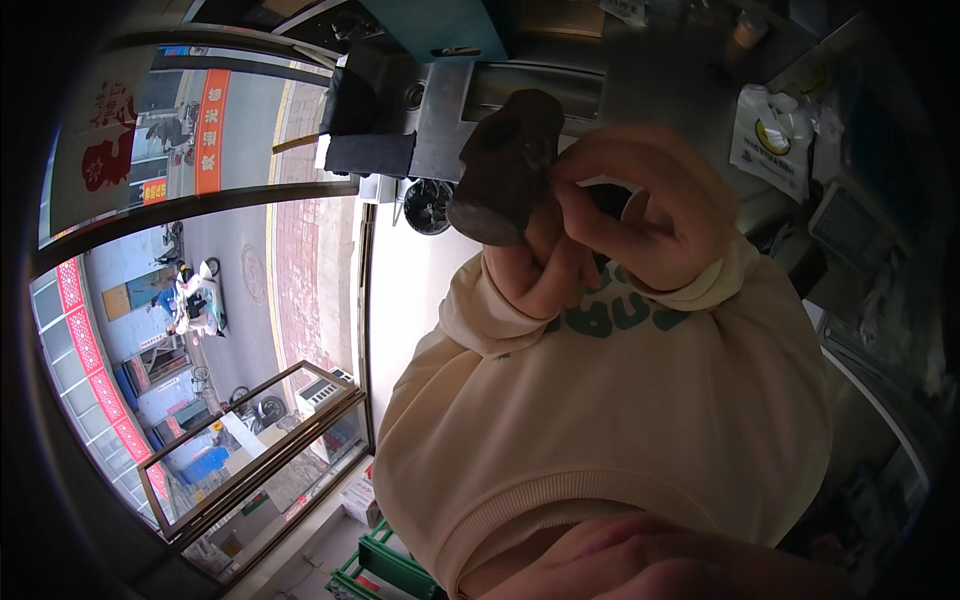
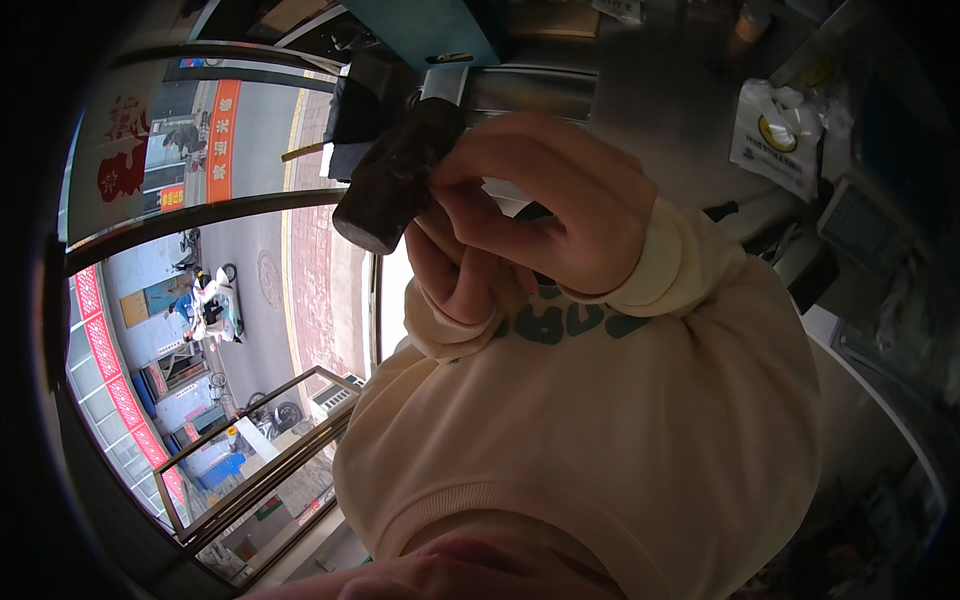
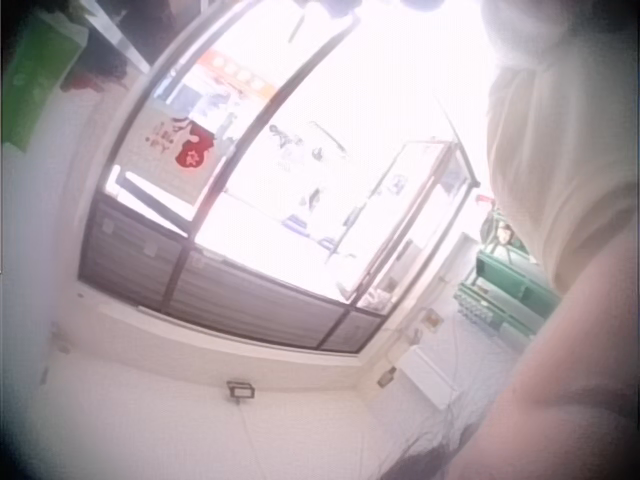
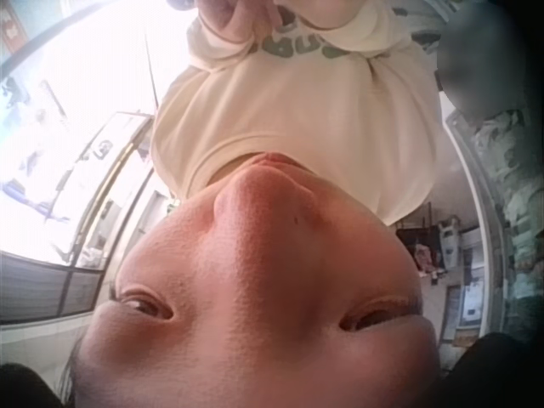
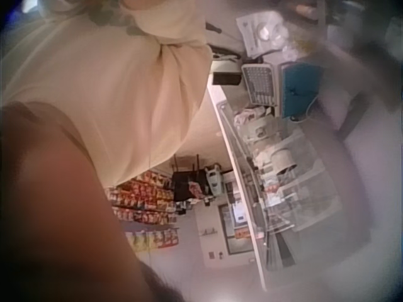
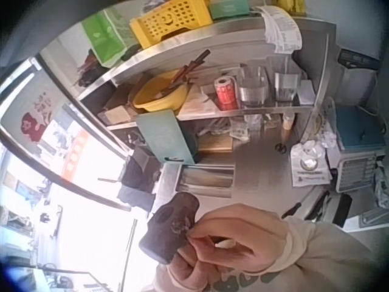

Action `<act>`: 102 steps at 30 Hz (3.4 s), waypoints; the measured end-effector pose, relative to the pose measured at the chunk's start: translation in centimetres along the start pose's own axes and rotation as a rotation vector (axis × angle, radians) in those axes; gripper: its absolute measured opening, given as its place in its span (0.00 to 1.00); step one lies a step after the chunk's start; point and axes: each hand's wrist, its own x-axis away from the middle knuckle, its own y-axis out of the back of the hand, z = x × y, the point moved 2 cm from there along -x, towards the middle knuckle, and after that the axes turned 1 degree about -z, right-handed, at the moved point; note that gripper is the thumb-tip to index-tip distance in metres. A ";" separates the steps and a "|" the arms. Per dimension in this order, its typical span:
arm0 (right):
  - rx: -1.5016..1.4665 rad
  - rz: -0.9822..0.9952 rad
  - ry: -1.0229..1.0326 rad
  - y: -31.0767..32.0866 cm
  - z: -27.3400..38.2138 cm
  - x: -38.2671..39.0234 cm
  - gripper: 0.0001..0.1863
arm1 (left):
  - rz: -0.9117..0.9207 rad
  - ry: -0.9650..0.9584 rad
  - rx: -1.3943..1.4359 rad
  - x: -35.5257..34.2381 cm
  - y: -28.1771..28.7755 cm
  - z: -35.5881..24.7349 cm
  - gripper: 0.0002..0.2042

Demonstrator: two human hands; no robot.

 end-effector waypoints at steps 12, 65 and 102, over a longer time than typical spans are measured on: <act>-0.026 0.039 -0.099 0.5 -0.5 -0.3 0.15 | 0.082 -0.031 0.079 -1.4 0.3 0.1 0.17; 0.059 -0.131 -0.118 1.1 -2.3 -0.9 0.13 | 0.250 0.074 0.053 -4.6 0.5 1.2 0.18; 0.087 0.017 -0.127 1.3 -2.1 -1.3 0.14 | 0.127 0.073 0.110 -4.5 0.2 0.7 0.25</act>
